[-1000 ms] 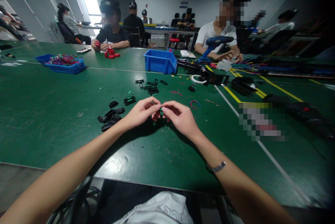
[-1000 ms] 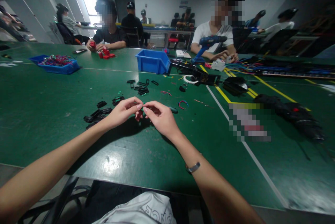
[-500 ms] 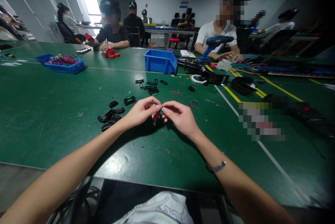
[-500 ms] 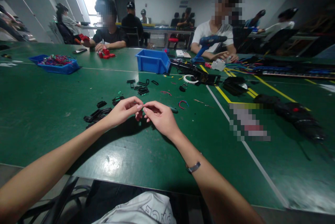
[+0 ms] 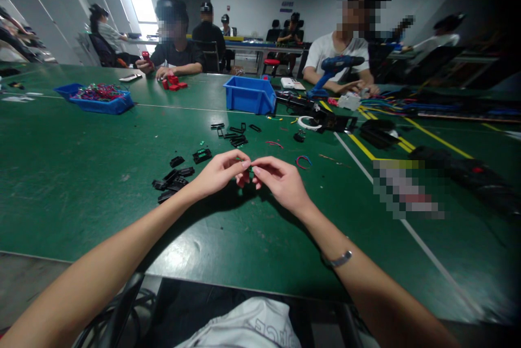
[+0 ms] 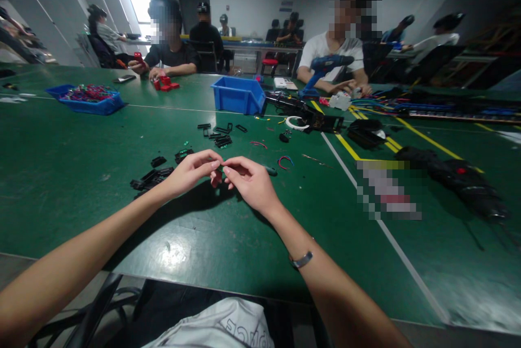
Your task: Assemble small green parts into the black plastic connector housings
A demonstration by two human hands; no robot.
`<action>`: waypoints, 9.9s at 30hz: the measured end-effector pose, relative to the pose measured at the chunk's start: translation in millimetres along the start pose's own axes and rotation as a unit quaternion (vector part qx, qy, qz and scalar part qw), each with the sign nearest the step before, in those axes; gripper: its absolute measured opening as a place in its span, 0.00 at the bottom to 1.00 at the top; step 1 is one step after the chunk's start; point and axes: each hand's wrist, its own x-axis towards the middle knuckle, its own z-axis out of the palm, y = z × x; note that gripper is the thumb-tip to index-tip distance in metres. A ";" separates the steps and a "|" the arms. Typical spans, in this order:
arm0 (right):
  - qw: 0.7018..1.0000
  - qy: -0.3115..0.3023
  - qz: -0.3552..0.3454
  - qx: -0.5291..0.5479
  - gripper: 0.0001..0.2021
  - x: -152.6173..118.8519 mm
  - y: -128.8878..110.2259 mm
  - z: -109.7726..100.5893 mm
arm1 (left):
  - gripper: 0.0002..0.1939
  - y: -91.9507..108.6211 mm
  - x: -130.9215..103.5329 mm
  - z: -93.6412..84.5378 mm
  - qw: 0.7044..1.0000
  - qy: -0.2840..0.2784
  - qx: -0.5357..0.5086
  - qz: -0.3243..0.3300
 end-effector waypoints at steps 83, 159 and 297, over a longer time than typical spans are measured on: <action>0.999 0.037 0.006 -0.022 0.13 0.5 2.8 3.6 | 0.23 -18.0 -5.3 25.2 0.983 0.120 0.141 0.006; 0.999 0.004 0.044 0.006 0.15 3.3 5.0 -0.8 | 0.24 -21.5 -4.7 21.1 0.989 0.092 0.114 -0.020; 0.970 0.067 0.124 0.198 0.23 9.3 21.7 2.1 | 0.18 -29.6 2.0 9.7 0.995 0.085 0.041 -0.027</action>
